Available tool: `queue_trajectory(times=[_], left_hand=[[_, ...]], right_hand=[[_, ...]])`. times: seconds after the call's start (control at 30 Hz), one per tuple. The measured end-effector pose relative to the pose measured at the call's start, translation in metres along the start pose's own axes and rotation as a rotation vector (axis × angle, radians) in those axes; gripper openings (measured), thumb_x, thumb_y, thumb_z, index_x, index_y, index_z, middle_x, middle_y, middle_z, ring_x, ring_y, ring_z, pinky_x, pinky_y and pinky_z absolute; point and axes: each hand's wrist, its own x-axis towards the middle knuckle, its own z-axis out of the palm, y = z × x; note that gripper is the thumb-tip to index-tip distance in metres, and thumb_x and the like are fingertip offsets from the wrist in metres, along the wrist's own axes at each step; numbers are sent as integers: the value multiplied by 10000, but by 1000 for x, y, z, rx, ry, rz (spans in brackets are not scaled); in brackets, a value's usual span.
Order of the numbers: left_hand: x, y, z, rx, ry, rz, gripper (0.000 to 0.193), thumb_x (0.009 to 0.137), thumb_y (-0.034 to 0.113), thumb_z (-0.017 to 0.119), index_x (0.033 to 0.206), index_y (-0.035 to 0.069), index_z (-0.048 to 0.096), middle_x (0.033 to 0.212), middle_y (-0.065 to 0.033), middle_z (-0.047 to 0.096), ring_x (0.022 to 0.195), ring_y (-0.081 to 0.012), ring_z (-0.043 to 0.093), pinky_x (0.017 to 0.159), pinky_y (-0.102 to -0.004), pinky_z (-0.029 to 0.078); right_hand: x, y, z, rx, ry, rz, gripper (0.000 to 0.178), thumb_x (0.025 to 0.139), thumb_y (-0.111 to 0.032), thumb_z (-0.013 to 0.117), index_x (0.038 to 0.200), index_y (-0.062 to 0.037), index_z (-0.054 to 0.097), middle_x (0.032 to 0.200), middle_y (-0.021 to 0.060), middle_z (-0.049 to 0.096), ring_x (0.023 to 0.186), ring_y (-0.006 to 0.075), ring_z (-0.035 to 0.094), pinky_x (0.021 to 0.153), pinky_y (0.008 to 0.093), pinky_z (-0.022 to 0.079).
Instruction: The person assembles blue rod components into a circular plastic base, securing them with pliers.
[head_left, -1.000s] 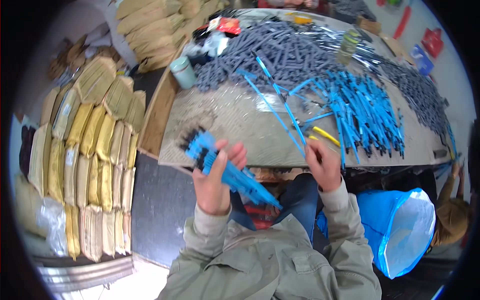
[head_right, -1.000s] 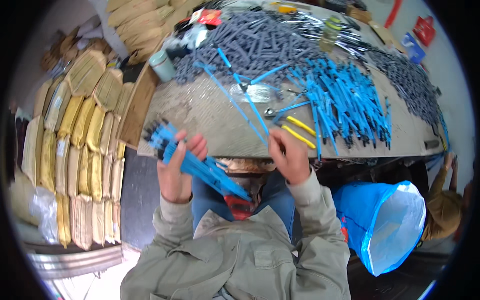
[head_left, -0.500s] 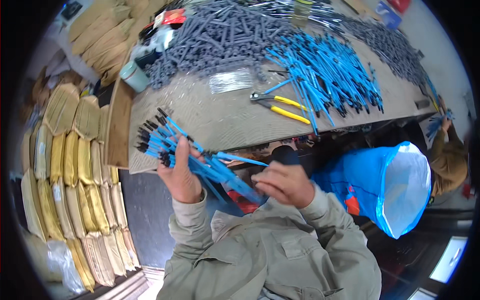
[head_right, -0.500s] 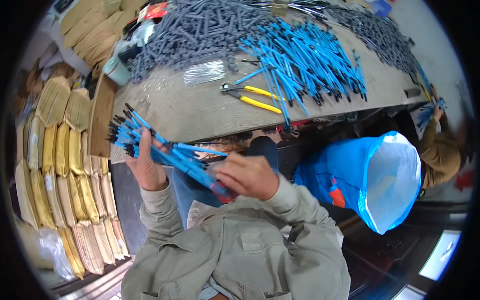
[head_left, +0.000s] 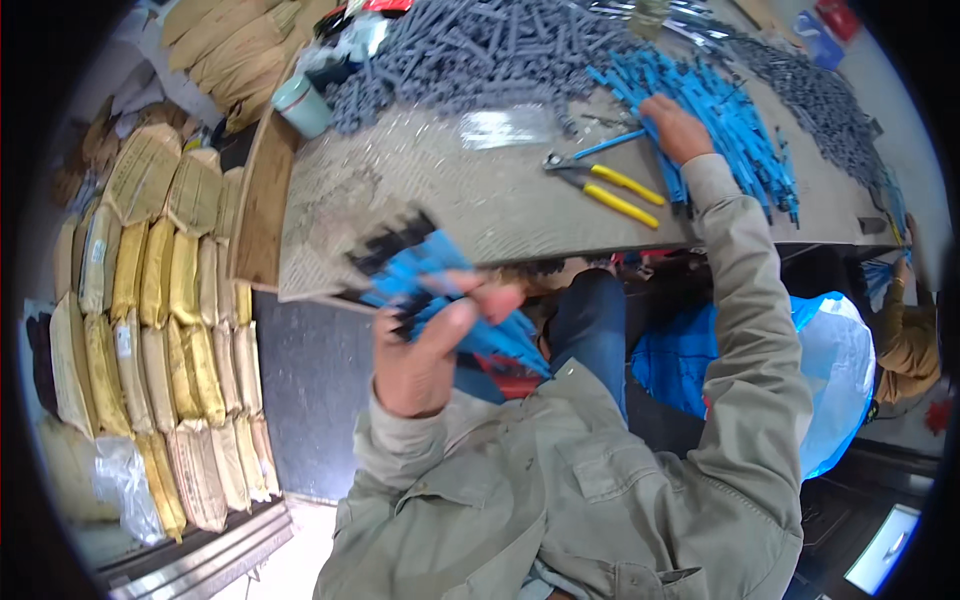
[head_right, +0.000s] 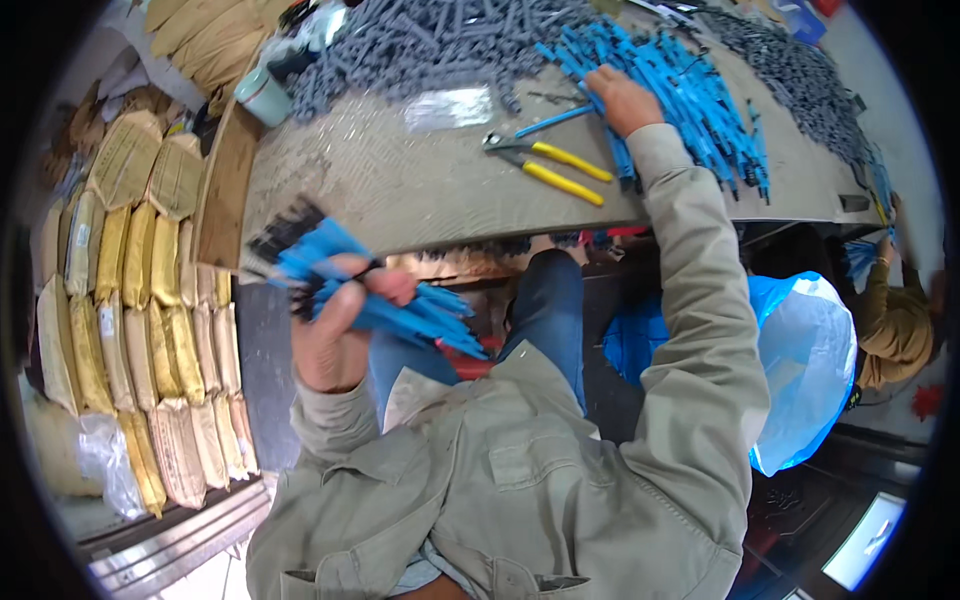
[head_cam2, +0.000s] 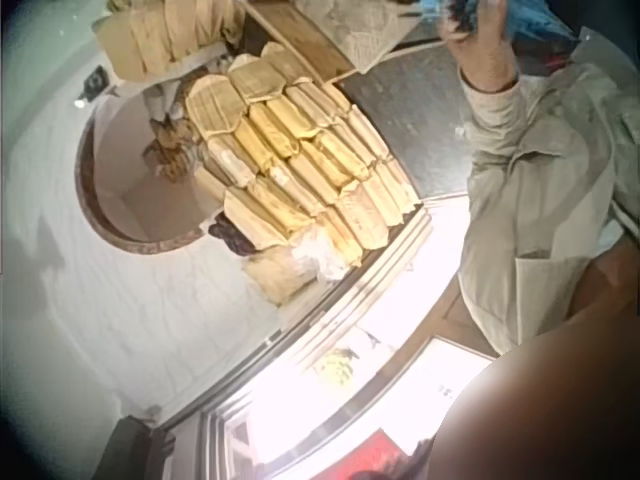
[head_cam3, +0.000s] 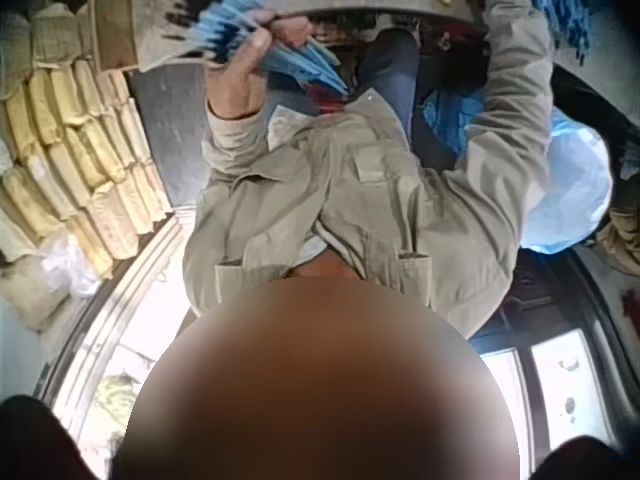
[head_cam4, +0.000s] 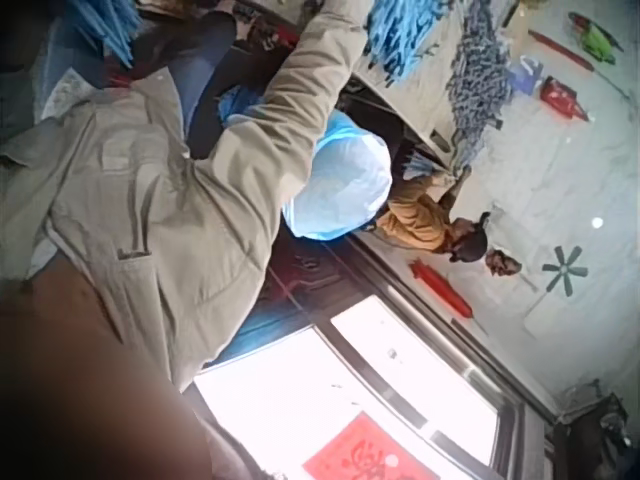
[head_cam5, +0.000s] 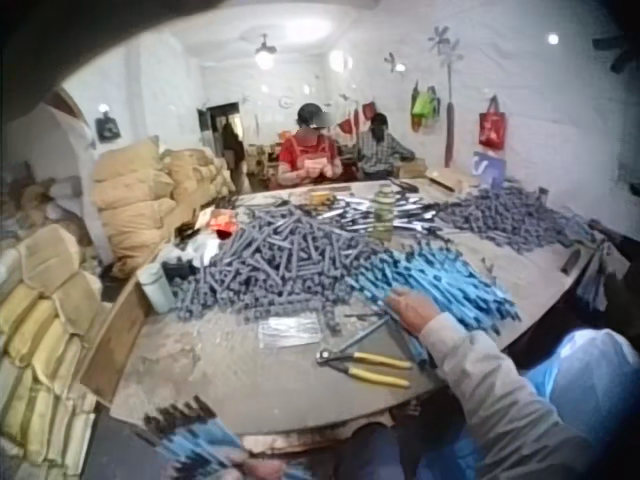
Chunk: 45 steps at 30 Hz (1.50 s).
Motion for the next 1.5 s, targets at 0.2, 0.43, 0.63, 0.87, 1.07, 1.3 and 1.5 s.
queue_trajectory(times=[0.2,0.43,0.63,0.87,1.07,1.3,1.5], left_hand=[[7,-27,-3,136,-79,-167,229,825,36,617,1046,-25,602,942,-130,653,800,-181,632,758,-302,510],[9,-49,-7,455,-324,-23,169,829,46,631,994,10,621,818,2,616,692,-63,526,653,-245,460],[9,-55,-4,456,-362,-67,124,826,44,635,946,20,615,798,25,586,743,-56,516,662,-228,439],[9,-59,-6,362,-401,-145,95,827,37,632,920,17,622,840,35,596,778,-49,517,683,-226,443],[5,-54,3,357,-394,-149,102,825,45,645,923,16,645,815,21,615,760,-45,527,668,-222,447],[9,15,35,584,-537,-72,164,807,43,667,968,9,664,859,-29,657,772,-53,573,688,-203,458],[26,55,59,531,-510,-260,218,812,87,642,998,-26,628,905,-128,666,825,-167,632,751,-288,505]], right_hand=[[-42,-147,-91,1001,11,-25,173,773,-39,583,942,-43,617,1070,130,575,1020,287,558,891,354,417],[-82,-236,-94,898,194,-173,130,763,-126,637,869,-52,633,1123,148,556,1173,332,426,977,436,315],[-83,-235,-89,1120,148,-136,132,757,-116,657,850,-32,620,1106,156,551,1196,330,394,981,436,297],[-86,-237,-90,1244,139,-75,138,741,-96,667,838,-16,608,1112,152,534,1178,321,404,972,428,303],[-89,-230,-91,1264,199,-113,178,726,-88,675,878,-12,623,1153,155,524,1177,314,409,984,438,303],[-78,-227,-58,2001,222,-17,553,899,-442,463,1227,1,509,1322,134,438,1238,253,396,1024,364,287],[-108,-260,-8,1984,-542,-148,878,851,-693,159,1347,6,351,1373,139,384,1276,230,353,1062,350,239]])
